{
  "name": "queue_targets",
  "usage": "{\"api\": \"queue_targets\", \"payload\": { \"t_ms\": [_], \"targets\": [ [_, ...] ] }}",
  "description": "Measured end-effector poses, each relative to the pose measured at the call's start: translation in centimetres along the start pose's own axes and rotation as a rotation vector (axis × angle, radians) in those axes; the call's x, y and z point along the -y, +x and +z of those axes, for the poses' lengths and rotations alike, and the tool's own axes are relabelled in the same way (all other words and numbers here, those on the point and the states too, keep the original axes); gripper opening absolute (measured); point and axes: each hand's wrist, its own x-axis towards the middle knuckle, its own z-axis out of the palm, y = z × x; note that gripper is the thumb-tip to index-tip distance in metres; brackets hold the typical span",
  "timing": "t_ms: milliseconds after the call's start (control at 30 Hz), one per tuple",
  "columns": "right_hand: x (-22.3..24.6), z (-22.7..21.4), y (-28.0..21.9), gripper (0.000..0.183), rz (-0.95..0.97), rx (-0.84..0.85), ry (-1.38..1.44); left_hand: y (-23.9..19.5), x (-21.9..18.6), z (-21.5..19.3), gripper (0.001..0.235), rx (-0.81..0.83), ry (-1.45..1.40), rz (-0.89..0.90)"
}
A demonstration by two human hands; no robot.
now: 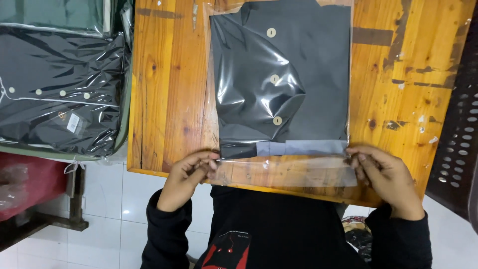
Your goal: Folding a black shirt and placing it into a clear plastic packaging bag.
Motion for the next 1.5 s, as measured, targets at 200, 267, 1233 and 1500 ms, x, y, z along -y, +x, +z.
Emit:
{"api": "queue_targets", "payload": {
  "t_ms": [200,267,1233,1500],
  "targets": [
    [-1.1,-0.2,-0.8,0.022,-0.424,-0.087,-0.641,-0.2,1.1,0.4,0.026,0.005,0.330,0.394],
    [-1.3,-0.4,-1.0,0.021,-0.455,-0.161,-0.839,-0.2,1.1,0.9,0.018,-0.042,0.420,0.509],
    [-1.7,0.4,1.0,0.013,-0.508,-0.207,-0.441,1.4,1.0,2.0,0.011,-0.296,0.364,0.709],
    [-1.6,1.1,0.9,0.010,-0.668,-0.159,-0.352,1.6,2.2,1.2,0.014,-0.237,0.339,0.657]
  ]
}}
